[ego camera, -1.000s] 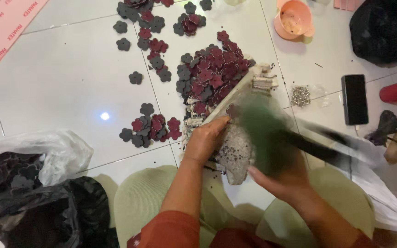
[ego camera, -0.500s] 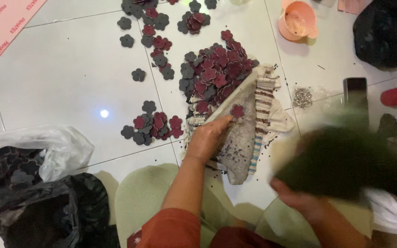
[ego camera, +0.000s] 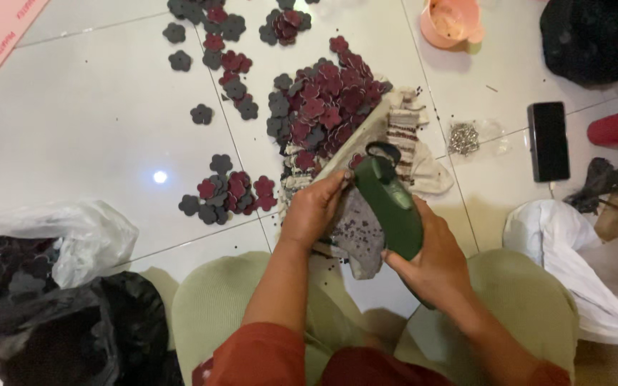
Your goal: The person sits on the floor decorating a green wedge sandal with fabric flower cutouts. They hold the shoe against a padded form, place a flower on the shoe upper, and use a small metal pin tool to pierce and secure the flower, repeating for more flowers and picking up pins from a small pile.
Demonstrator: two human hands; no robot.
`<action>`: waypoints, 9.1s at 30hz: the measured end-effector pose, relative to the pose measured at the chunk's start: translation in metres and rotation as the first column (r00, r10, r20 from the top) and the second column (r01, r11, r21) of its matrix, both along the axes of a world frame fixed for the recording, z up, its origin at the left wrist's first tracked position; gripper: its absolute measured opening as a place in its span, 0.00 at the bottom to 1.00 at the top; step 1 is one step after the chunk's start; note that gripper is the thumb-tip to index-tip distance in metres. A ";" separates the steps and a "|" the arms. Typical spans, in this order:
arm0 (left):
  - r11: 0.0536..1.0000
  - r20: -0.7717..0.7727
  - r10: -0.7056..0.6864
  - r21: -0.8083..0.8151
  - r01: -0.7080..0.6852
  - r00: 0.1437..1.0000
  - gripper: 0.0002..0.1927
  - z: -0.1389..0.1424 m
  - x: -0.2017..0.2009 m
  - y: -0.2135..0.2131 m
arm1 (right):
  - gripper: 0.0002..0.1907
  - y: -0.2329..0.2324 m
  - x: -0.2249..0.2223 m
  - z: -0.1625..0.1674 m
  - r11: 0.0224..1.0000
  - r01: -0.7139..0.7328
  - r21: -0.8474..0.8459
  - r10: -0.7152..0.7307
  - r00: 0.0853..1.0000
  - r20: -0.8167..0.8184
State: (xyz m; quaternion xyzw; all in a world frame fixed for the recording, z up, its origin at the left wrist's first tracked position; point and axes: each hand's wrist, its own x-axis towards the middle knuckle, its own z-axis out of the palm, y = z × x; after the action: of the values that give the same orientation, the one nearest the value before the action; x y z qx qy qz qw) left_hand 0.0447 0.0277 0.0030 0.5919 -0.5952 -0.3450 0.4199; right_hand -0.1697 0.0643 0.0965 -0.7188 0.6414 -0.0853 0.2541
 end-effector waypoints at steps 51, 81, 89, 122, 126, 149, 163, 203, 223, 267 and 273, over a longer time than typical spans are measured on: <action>0.889 -0.121 0.396 0.300 -0.347 0.910 0.10 0.003 0.037 -0.002 | 0.53 0.021 0.000 -0.030 0.980 0.144 0.136 -0.177 0.947 0.269; 0.978 0.423 0.017 0.181 -0.102 0.906 0.16 0.037 0.016 -0.019 | 0.53 0.014 -0.025 -0.052 0.918 0.319 0.233 -0.381 0.874 0.303; 0.920 0.126 0.239 0.288 -0.266 0.963 0.15 0.053 0.040 -0.061 | 0.54 0.008 -0.024 -0.062 0.908 0.326 0.264 -0.391 0.886 0.250; 0.890 0.586 0.209 0.218 -0.400 0.783 0.14 0.021 0.114 0.000 | 0.57 -0.018 0.003 -0.074 0.958 0.265 -0.112 -0.273 0.960 -0.067; 0.856 0.551 0.203 0.302 -0.420 0.809 0.11 0.015 0.114 0.000 | 0.45 -0.016 0.015 -0.078 0.879 0.411 -0.241 -0.417 0.909 0.026; 0.880 0.388 0.191 0.339 -0.332 0.902 0.19 0.039 0.018 -0.035 | 0.38 0.013 0.028 -0.101 0.793 0.419 -0.442 -0.447 0.893 0.043; 0.960 -0.719 0.267 0.255 -0.113 0.641 0.09 -0.004 0.025 -0.008 | 0.38 0.028 0.017 -0.109 0.813 0.401 -0.422 -0.412 0.909 0.071; 0.948 0.050 -0.282 -0.139 0.286 0.958 0.21 0.032 0.015 -0.018 | 0.59 0.035 -0.020 -0.071 0.863 0.504 -0.005 -0.503 0.862 0.056; 0.956 0.014 -0.246 -0.161 0.245 0.969 0.14 0.018 -0.004 -0.035 | 0.48 0.009 -0.016 0.013 0.915 0.076 -0.396 -0.016 0.988 0.152; 0.979 -0.039 -0.118 -0.170 0.110 0.992 0.09 0.022 -0.022 -0.033 | 0.49 -0.018 0.013 0.111 0.963 0.269 0.031 -0.236 0.778 0.582; 0.985 0.086 -0.166 0.053 0.162 0.982 0.05 0.019 -0.019 -0.032 | 0.42 0.000 0.007 0.013 0.976 0.195 -0.099 -0.143 0.911 0.387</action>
State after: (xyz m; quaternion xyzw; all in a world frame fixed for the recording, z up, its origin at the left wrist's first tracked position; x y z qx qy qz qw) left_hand 0.0258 -0.0039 0.0219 0.5653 -0.6523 -0.3649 0.3490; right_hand -0.1631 0.0639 0.1094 -0.6462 0.6330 -0.2870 0.3151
